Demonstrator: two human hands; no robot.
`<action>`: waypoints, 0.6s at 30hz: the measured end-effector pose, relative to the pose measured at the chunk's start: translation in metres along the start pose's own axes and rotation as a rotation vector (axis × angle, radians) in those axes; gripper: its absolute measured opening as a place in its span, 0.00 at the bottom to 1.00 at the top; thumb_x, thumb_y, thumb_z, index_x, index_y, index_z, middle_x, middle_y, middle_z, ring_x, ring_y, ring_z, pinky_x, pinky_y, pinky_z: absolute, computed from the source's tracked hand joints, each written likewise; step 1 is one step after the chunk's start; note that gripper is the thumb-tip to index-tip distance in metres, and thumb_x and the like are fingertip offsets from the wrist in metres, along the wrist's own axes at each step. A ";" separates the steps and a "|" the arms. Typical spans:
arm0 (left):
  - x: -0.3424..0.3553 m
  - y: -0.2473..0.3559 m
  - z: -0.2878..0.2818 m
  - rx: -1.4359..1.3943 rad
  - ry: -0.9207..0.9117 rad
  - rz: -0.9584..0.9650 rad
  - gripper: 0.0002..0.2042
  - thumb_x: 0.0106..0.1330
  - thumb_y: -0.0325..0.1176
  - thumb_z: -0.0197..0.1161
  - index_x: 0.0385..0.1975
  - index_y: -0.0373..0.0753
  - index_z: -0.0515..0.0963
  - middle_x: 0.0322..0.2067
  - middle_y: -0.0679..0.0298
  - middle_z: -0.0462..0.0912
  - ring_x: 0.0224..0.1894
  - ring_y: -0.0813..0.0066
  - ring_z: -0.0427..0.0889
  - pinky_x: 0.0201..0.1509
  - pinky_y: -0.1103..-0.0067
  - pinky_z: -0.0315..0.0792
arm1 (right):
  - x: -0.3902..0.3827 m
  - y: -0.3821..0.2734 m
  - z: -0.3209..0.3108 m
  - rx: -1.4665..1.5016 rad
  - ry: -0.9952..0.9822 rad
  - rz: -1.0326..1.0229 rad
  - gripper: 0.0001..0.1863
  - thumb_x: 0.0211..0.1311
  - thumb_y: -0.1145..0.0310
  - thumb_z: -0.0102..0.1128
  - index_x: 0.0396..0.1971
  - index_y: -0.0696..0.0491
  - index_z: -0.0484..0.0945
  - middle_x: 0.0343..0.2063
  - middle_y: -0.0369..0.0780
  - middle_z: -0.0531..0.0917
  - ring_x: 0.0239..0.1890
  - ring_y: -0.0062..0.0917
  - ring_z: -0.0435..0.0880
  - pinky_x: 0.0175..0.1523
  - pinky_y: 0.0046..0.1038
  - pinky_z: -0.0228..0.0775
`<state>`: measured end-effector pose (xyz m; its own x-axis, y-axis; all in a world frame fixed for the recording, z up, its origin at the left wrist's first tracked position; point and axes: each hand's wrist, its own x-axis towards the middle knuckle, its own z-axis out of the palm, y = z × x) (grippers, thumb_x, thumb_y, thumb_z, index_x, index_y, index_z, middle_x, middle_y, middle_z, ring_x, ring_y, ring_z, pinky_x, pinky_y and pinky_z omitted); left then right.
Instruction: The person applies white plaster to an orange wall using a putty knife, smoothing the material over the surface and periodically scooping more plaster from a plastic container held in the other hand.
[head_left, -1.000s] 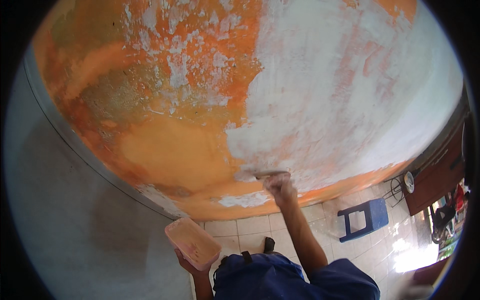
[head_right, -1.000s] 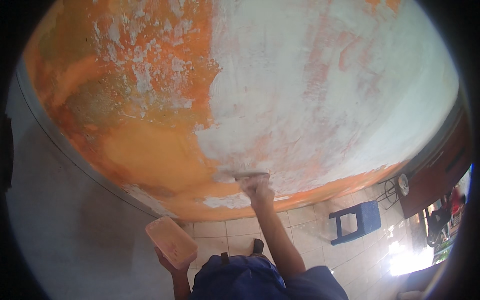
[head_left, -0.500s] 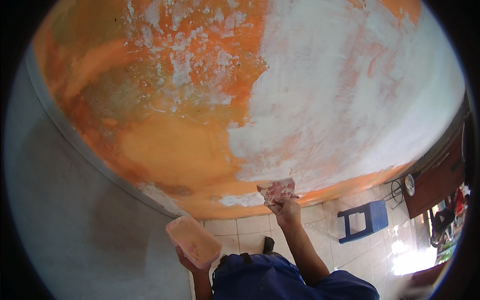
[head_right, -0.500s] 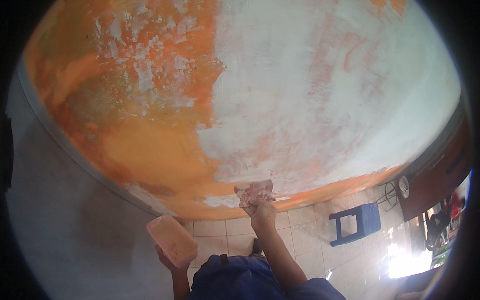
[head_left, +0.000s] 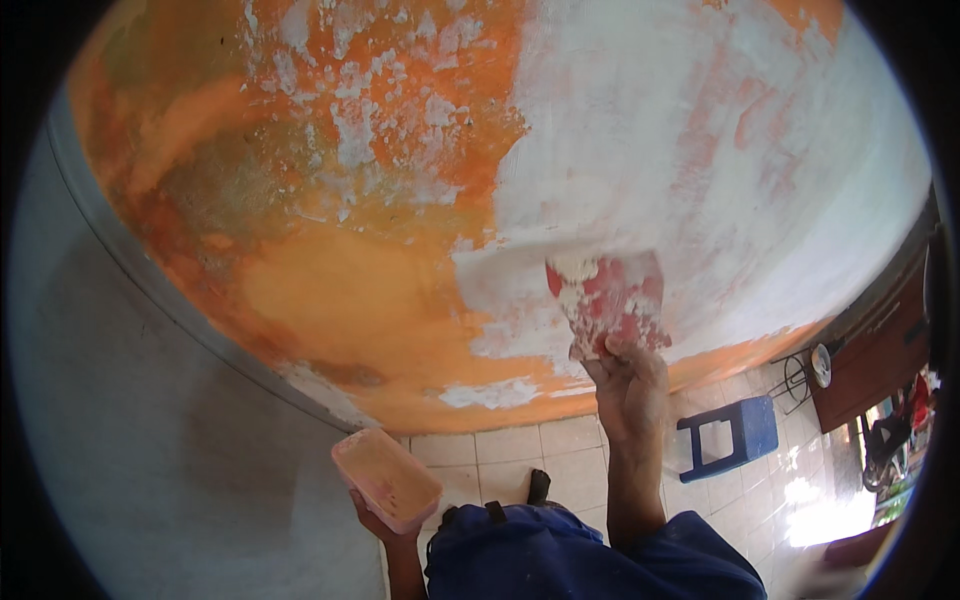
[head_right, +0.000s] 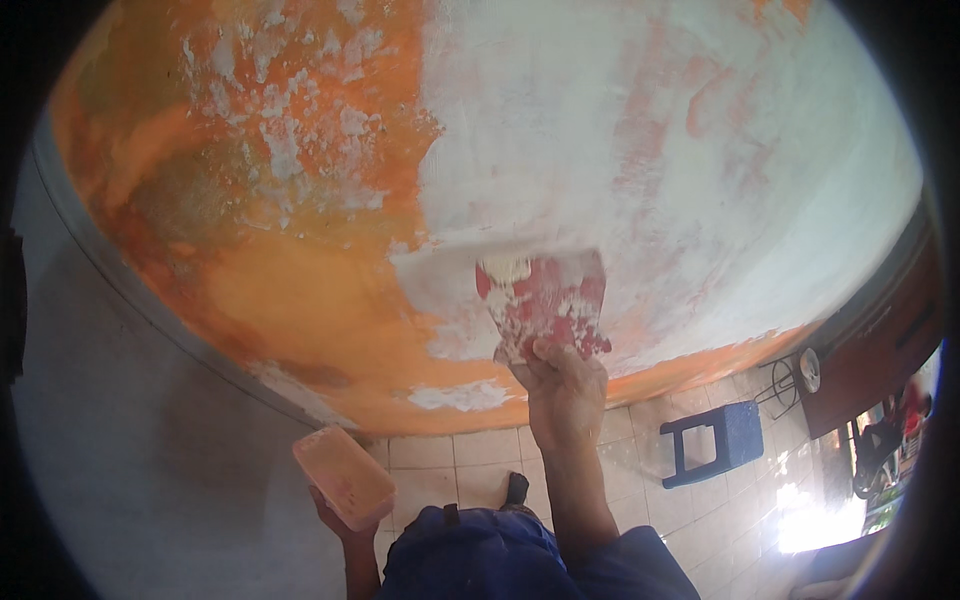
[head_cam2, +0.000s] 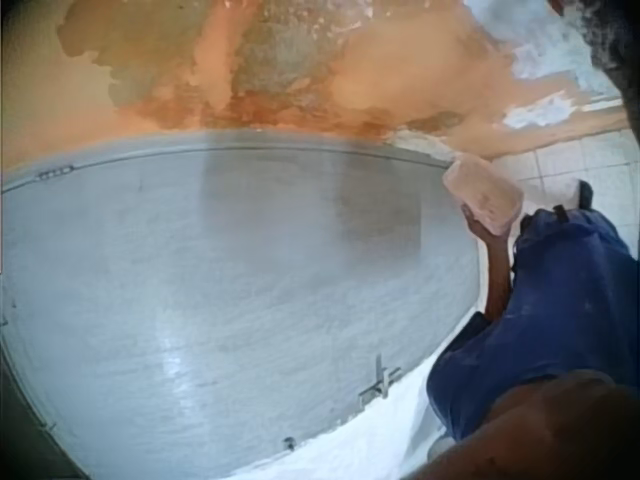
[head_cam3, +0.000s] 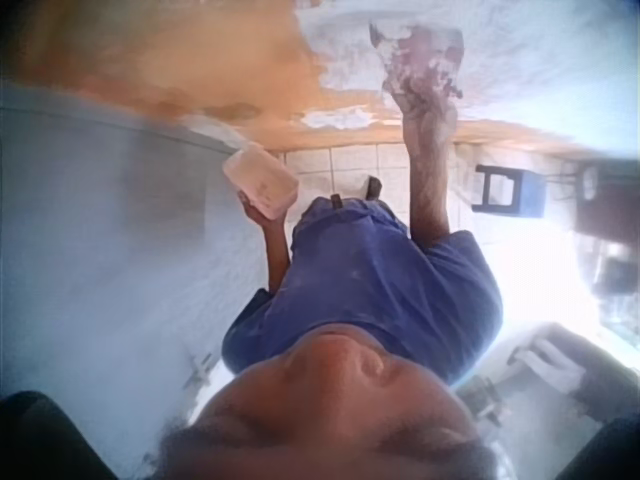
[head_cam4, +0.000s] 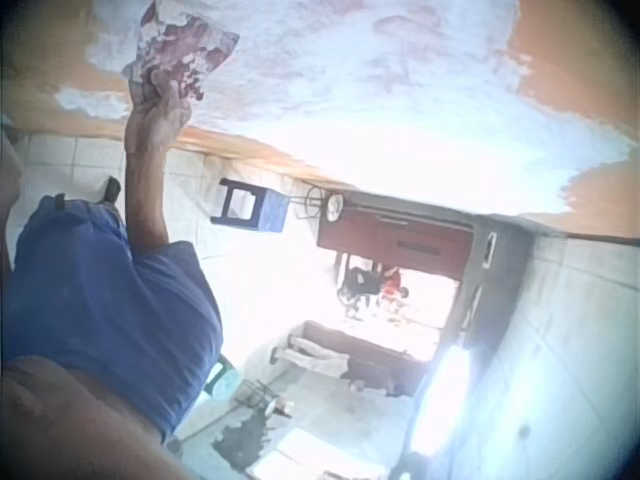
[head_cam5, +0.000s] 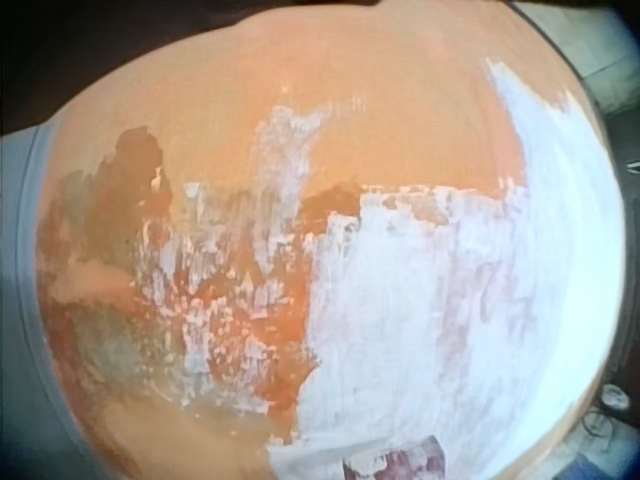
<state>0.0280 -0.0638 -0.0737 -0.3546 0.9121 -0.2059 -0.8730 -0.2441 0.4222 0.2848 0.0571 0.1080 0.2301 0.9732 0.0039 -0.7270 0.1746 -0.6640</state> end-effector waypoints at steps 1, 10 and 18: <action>0.000 -0.001 0.000 -0.005 0.007 -0.009 0.25 0.63 0.55 0.37 0.53 0.46 0.59 0.45 0.62 0.69 0.45 0.64 0.73 0.43 0.65 0.72 | -0.004 0.006 -0.007 -0.019 0.039 0.014 0.09 0.46 0.81 0.48 0.31 0.63 0.72 0.31 0.46 0.77 0.37 0.35 0.78 0.48 0.39 0.71; 0.000 -0.007 0.007 -0.018 0.021 -0.023 0.25 0.63 0.55 0.37 0.53 0.45 0.59 0.45 0.61 0.69 0.45 0.64 0.73 0.44 0.65 0.71 | 0.048 0.122 -0.131 -0.409 0.012 0.064 0.09 0.51 0.79 0.42 0.33 0.63 0.67 0.36 0.48 0.73 0.37 0.35 0.76 0.47 0.37 0.72; -0.002 -0.002 -0.004 0.031 0.070 -0.003 0.25 0.62 0.54 0.37 0.54 0.44 0.59 0.46 0.61 0.69 0.45 0.63 0.72 0.43 0.65 0.71 | 0.037 0.012 -0.002 -0.092 0.011 0.062 0.08 0.53 0.78 0.42 0.29 0.66 0.70 0.32 0.48 0.77 0.37 0.36 0.78 0.48 0.40 0.71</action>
<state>0.0294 -0.0669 -0.0778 -0.3756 0.8872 -0.2678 -0.8635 -0.2301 0.4488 0.2856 0.0944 0.0993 0.1940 0.9799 -0.0476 -0.6777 0.0988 -0.7286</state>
